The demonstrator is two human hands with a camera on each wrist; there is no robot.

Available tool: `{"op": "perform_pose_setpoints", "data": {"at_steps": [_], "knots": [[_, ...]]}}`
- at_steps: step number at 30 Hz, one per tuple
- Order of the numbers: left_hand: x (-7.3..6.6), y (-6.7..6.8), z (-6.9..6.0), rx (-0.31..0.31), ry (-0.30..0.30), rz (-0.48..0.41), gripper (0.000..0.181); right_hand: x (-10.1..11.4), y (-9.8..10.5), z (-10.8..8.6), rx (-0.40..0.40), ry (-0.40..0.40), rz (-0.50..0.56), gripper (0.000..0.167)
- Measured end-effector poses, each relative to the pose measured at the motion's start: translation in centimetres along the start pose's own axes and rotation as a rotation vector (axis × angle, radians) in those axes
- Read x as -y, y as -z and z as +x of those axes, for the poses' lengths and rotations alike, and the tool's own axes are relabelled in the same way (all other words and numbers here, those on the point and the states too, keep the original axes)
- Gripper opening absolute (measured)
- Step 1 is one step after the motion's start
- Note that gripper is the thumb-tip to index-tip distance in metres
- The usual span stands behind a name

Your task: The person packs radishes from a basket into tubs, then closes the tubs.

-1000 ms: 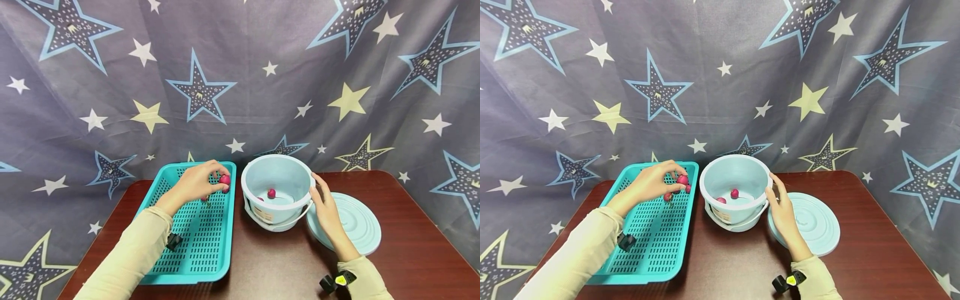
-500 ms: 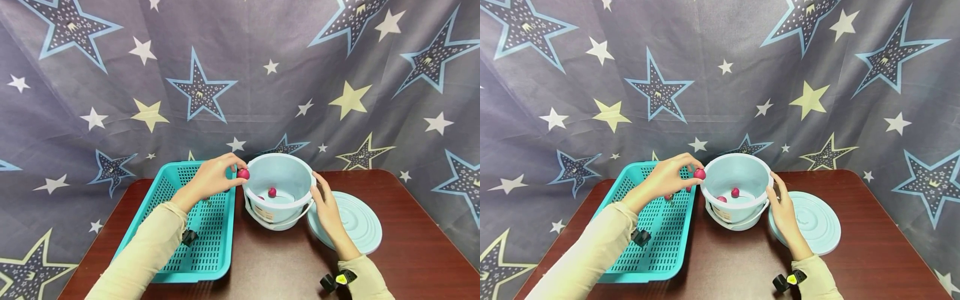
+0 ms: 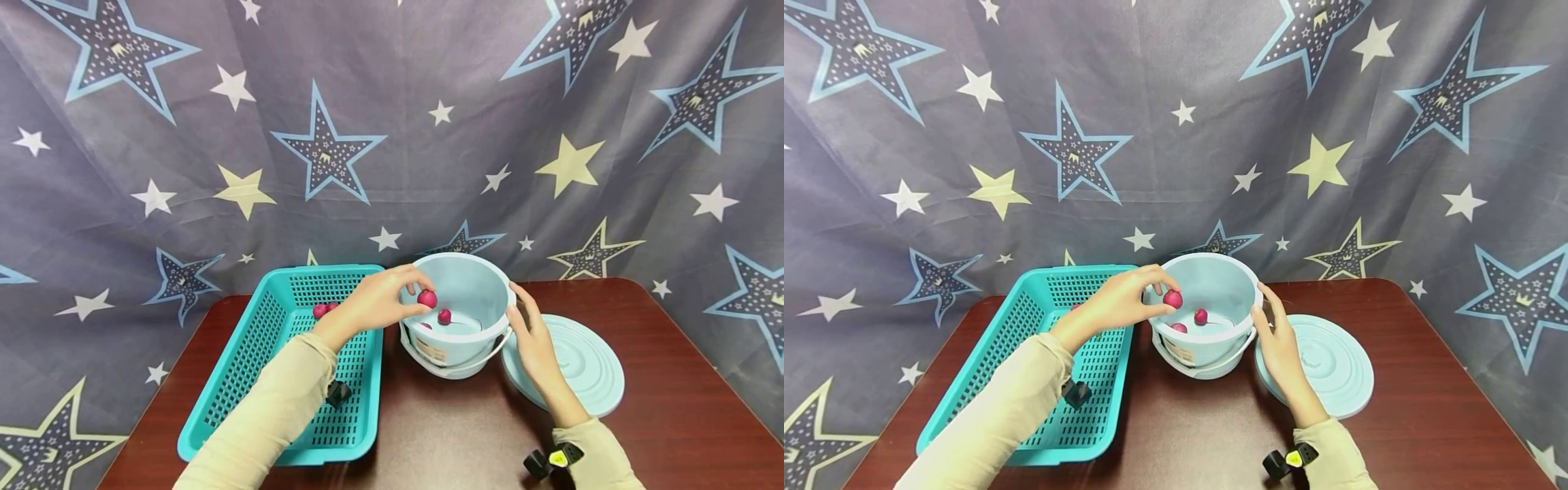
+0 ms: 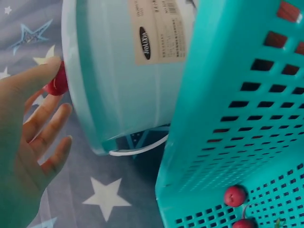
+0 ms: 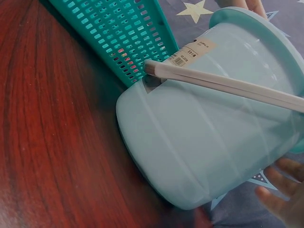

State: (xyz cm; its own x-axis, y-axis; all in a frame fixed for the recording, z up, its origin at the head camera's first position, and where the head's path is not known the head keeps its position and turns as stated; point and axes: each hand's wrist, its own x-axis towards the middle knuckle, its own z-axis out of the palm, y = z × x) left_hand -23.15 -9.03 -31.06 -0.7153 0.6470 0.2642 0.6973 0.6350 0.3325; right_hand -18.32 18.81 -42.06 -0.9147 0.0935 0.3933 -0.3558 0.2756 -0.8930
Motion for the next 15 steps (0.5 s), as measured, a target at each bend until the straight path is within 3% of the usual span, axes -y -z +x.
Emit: {"op": "perform_pose_setpoints", "data": {"at_steps": [5, 10, 15], "knots": [[0.16, -0.80, 0.20, 0.071, -0.005, 0.018, 0.031, -0.11, -0.06, -0.11, 0.002, -0.003, 0.007, 0.046], [0.23, -0.90, 0.31, 0.076, 0.005, 0.025, 0.032, -0.12, -0.05, -0.04, 0.001, 0.004, 0.013, 0.046], [0.39, -0.09, -0.04, 0.054, 0.017, 0.000, 0.033, 0.00, 0.00, 0.07, 0.003, 0.007, 0.013, 0.046]]}}
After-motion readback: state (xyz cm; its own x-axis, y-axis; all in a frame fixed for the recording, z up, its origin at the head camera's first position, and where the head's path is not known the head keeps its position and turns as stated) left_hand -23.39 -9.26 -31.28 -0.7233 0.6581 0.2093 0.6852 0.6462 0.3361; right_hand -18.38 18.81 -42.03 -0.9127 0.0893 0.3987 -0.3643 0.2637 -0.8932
